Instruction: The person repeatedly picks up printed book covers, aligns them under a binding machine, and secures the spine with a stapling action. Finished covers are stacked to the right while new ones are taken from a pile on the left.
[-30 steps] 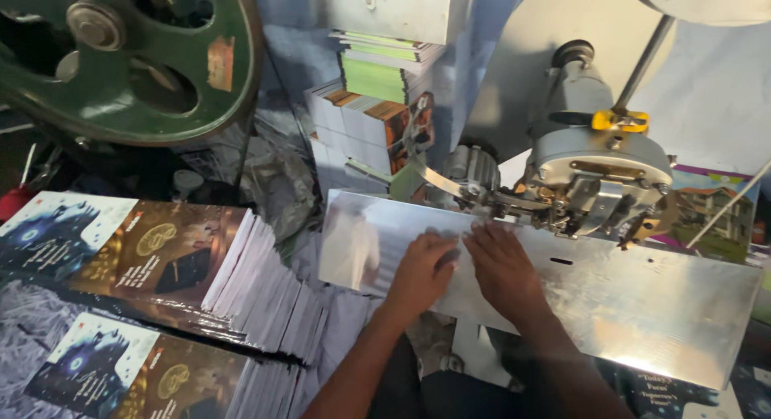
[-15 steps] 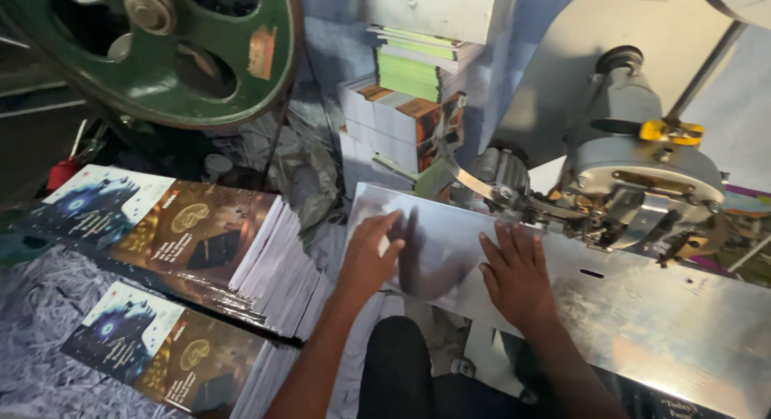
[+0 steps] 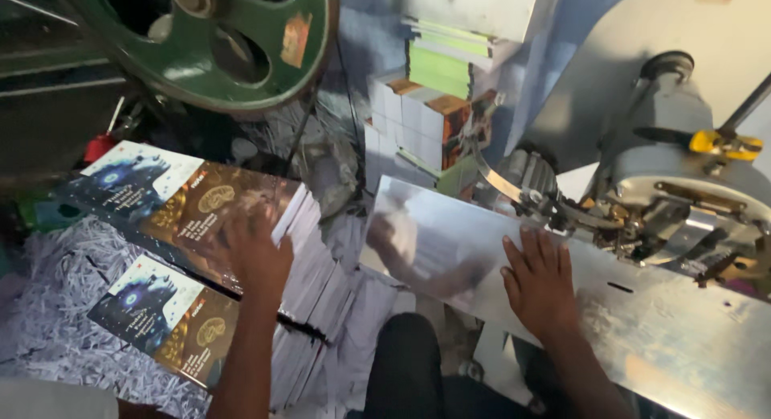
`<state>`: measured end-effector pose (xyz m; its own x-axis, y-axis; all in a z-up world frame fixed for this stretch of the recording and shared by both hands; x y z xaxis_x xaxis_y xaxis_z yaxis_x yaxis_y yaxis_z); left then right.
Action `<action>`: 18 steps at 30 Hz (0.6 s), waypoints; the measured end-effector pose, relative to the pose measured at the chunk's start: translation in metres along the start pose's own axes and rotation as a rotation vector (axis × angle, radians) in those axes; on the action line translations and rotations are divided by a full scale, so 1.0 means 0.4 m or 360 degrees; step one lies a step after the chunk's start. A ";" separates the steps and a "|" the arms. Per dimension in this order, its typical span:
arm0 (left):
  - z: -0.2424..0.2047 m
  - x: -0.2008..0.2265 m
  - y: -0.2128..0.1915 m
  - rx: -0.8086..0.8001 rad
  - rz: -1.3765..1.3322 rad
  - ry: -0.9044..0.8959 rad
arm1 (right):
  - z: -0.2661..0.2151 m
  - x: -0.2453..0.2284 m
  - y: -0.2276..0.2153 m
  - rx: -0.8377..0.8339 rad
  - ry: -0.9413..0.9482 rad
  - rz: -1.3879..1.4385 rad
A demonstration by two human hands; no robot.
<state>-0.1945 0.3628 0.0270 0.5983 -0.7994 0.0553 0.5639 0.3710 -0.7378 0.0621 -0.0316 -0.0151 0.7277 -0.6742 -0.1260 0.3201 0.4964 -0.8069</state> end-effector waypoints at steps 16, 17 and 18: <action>-0.140 -0.143 0.059 -0.0108 0.0189 0.0050 | -0.002 -0.001 0.001 -0.0008 0.0025 0.0009; -0.140 -0.149 0.063 -0.0115 0.0161 0.0089 | -0.004 -0.001 0.002 -0.0001 0.0036 0.0028; -0.144 -0.154 0.071 -0.0120 0.0135 0.0124 | -0.007 0.000 0.004 0.0005 0.0044 0.0048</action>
<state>-0.2483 0.3954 -0.0361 0.5942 -0.8020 -0.0601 0.4667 0.4047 -0.7864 0.0608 -0.0322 -0.0179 0.7202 -0.6736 -0.1663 0.3000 0.5184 -0.8008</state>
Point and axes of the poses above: each hand's wrist, its own z-axis towards the middle knuckle, its own y-axis out of the palm, x = y × z, the point moved 4 cm from there along z, towards the middle knuckle, and after that the axes turned 9 degrees about y, right-handed, at the moved point
